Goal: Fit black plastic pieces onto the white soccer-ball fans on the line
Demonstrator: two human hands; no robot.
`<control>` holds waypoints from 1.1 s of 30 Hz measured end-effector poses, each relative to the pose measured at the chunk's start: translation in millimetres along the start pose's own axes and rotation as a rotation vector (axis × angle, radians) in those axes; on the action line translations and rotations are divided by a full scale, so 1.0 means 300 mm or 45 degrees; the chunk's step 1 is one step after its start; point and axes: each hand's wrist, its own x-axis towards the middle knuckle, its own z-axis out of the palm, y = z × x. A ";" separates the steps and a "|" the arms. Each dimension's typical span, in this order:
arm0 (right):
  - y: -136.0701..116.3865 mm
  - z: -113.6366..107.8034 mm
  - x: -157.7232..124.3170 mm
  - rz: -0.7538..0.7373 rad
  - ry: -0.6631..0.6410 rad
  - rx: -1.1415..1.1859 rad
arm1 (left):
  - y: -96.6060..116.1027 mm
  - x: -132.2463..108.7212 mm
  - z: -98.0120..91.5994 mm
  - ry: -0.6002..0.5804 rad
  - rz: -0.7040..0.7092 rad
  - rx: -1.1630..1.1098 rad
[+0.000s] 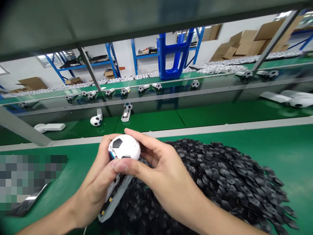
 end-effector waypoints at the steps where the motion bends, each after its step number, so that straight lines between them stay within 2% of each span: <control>1: 0.002 0.000 0.003 0.001 0.001 0.014 | -0.003 0.002 -0.003 -0.005 -0.018 -0.035; 4: 0.013 0.002 0.008 -0.041 0.023 0.008 | -0.020 0.008 0.000 -0.057 -0.015 -0.165; 6: 0.023 0.004 0.004 -0.084 0.029 -0.022 | -0.034 0.011 0.014 -0.013 0.046 -0.186; 10: 0.037 0.013 -0.017 -0.132 0.031 -0.039 | -0.048 0.007 0.050 0.150 0.203 -0.073; 16: 0.031 0.030 -0.056 -0.113 0.025 0.007 | -0.050 -0.005 0.057 0.186 0.487 0.082; 18: 0.024 0.031 -0.058 -0.157 -0.007 -0.028 | -0.045 -0.005 0.053 0.217 0.568 0.145; 20: 0.009 0.021 -0.051 -0.240 -0.050 -0.124 | -0.031 -0.005 0.045 0.194 0.519 0.172; 23: -0.028 -0.031 -0.045 -0.250 -0.081 -0.284 | 0.002 -0.009 0.025 0.032 0.274 0.077; 25: -0.048 -0.095 -0.061 -0.204 -0.079 -0.458 | 0.024 -0.014 0.004 -0.014 0.181 -0.014; 27: -0.048 -0.177 -0.101 -0.173 -0.129 -0.818 | 0.041 -0.015 -0.018 0.074 0.167 -0.059; 28: -0.037 -0.219 -0.129 -0.154 -0.218 -1.067 | 0.048 -0.013 -0.027 0.154 0.167 -0.067; 29: -0.020 -0.259 -0.161 -0.124 -0.295 -1.290 | 0.054 -0.009 -0.034 0.233 0.169 -0.074; 31: 0.030 -0.322 -0.225 -0.138 -0.340 -1.616 | 0.063 0.005 -0.040 0.331 0.156 -0.104; 33: 0.086 -0.352 -0.278 -0.237 -0.310 -1.853 | 0.068 0.017 -0.037 0.358 0.150 -0.156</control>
